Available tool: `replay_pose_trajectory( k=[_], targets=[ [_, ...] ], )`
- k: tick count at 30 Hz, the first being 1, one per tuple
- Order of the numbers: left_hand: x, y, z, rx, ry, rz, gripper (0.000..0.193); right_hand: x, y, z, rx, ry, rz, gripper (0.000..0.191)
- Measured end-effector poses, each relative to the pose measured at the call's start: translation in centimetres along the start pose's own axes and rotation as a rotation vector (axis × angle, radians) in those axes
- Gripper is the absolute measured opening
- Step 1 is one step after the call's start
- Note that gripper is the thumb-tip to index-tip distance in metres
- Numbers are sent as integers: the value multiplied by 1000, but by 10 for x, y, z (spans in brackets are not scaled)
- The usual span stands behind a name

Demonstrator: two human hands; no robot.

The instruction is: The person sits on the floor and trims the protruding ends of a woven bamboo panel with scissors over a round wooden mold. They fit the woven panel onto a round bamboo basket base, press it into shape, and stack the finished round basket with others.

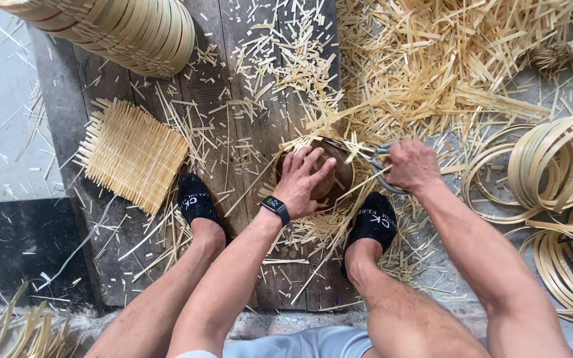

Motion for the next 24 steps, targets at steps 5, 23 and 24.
replay_pose_trajectory(
  k=[5, 23, 24],
  targets=[
    [-4, 4, 4, -182, 457, 289, 124, -10, 14, 22, -4, -60, -37, 46],
    [-6, -17, 11, -217, 610, 418, 114, 0, 31, -5, -40, 33, 168, 61],
    [-5, -17, 9, -212, 576, 396, 113, 2, 38, -10, -83, 71, 291, 66]
  ],
)
Point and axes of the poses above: each hand's wrist, its own x-axis towards the middle knuckle, its own y-axis out of the back of the hand, z = x × y, the point moved 5 cm from there along x, towards the middle knuckle, and after that the axes turned 4 degrees about z, right-handed, at the moved point
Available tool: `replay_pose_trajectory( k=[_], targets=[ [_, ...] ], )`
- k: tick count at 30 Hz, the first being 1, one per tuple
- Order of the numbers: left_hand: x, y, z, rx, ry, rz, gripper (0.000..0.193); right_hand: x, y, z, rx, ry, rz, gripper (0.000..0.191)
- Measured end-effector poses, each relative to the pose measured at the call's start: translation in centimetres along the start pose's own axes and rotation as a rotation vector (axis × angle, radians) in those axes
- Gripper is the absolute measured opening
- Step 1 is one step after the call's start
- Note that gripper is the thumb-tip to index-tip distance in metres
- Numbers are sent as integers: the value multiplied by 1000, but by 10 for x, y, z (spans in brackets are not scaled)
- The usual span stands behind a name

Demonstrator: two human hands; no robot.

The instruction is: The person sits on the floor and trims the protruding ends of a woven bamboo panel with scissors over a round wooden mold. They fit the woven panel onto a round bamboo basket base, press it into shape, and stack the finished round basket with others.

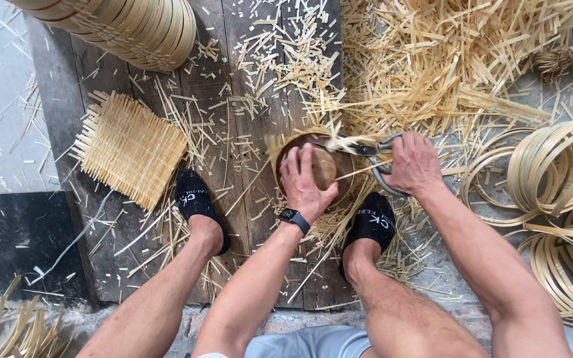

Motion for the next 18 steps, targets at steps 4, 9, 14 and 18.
replay_pose_trajectory(
  k=[4, 9, 14, 18],
  targets=[
    [6, 7, -6, 50, -93, -117, 107, 1, -18, 3, -14, -58, -371, 38],
    [4, 12, -2, -45, -27, -95, 101, -9, -17, 13, 26, -63, -453, 46],
    [8, 12, -1, 36, -155, -175, 98, 6, -14, -7, 4, -10, -172, 49],
    [6, 13, -2, 195, -207, -175, 110, -2, -31, 2, 55, -76, -461, 35]
  ],
)
Point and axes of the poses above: each hand's wrist, its own x-axis towards the middle knuckle, its own y-axis out of the back of the hand, z = x × y, the point moved 5 cm from there along x, towards the middle knuckle, and after that the axes turned 4 degrees about z, right-handed, at the moved point
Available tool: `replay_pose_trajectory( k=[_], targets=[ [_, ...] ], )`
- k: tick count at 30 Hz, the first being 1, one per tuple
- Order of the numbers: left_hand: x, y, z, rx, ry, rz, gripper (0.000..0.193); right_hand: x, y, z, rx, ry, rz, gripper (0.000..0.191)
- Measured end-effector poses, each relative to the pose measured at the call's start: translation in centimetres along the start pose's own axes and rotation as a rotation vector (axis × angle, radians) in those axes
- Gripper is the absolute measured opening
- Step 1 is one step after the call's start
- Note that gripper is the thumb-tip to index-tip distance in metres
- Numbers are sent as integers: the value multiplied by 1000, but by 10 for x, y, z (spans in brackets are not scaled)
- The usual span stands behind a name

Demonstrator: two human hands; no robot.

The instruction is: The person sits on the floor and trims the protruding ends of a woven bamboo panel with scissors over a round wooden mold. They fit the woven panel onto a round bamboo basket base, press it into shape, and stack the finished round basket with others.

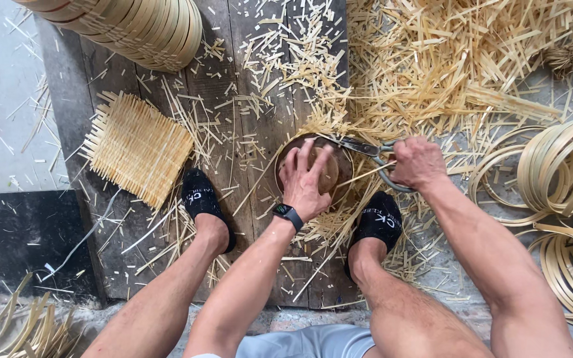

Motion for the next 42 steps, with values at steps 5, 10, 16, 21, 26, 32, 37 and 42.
replay_pose_trajectory(
  k=[5, 10, 16, 21, 26, 32, 37, 42],
  targets=[
    [-6, -9, 5, -246, 235, 202, 111, -7, 19, -2, -18, 74, 345, 59],
    [-3, -12, -5, -165, 99, 79, 105, 3, 18, -13, -42, 33, 229, 52],
    [2, -5, -9, -151, -32, -52, 104, -6, 10, 8, -27, 44, 161, 47],
    [5, 2, -7, -126, -155, -148, 102, 8, 1, -6, -121, 63, 202, 36],
    [2, 6, -1, -124, -65, -28, 106, 2, -4, 6, -19, 11, -25, 40],
    [5, 1, 5, -96, -88, -84, 90, 1, 30, -13, -24, 102, 349, 53],
    [4, -3, -8, -87, -143, -192, 88, 6, 0, 3, 157, -126, -209, 32],
    [21, -7, -55, -473, 242, 88, 84, -10, -13, 51, 447, -542, 117, 44]
  ],
)
Point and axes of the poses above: each hand's wrist, its own x-axis towards the middle knuckle, its own y-axis out of the back of the hand, z = x × y, the point moved 5 cm from there along x, towards the middle knuckle, and after that the axes turned 4 degrees about z, right-handed, at the moved point
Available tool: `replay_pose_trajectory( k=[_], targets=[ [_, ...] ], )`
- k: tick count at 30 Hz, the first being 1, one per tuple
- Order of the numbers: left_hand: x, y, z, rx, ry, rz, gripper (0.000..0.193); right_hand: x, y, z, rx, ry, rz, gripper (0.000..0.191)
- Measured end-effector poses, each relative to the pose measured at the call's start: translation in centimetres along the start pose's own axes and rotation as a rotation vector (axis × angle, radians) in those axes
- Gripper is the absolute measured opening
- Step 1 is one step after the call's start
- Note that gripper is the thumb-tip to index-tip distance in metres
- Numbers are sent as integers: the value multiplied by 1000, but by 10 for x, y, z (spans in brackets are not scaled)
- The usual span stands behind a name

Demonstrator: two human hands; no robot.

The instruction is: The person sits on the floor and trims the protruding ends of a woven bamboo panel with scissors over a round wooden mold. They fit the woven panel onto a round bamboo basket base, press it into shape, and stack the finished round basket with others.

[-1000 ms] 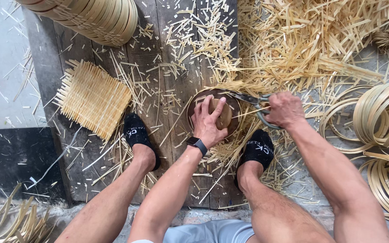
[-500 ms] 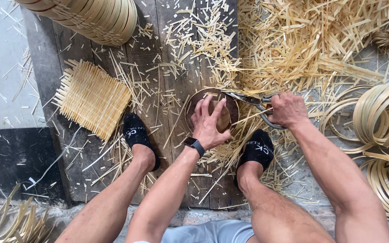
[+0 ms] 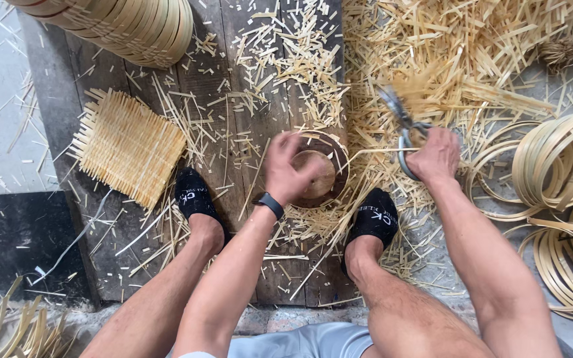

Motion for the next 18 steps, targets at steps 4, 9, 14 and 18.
replay_pose_trajectory(
  k=[4, 9, 14, 18],
  targets=[
    [27, 8, -38, 194, 311, 108, 49, -14, 12, 1, -338, 48, 332, 76],
    [45, -16, -33, -177, 377, 94, 36, -42, -21, -51, 293, 30, -208, 55],
    [50, -31, -15, -37, 329, 145, 32, -47, -49, -79, 856, -142, -435, 26],
    [50, -35, -12, 65, 379, 214, 30, -43, -59, -75, 984, -233, -430, 21]
  ],
)
Point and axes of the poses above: each hand's wrist, its own x-axis towards the middle knuckle, its own y-axis out of the back of the hand, z = x × y, the point moved 5 cm from there along x, towards the middle knuckle, and after that the axes turned 4 degrees about z, right-handed, at the moved point
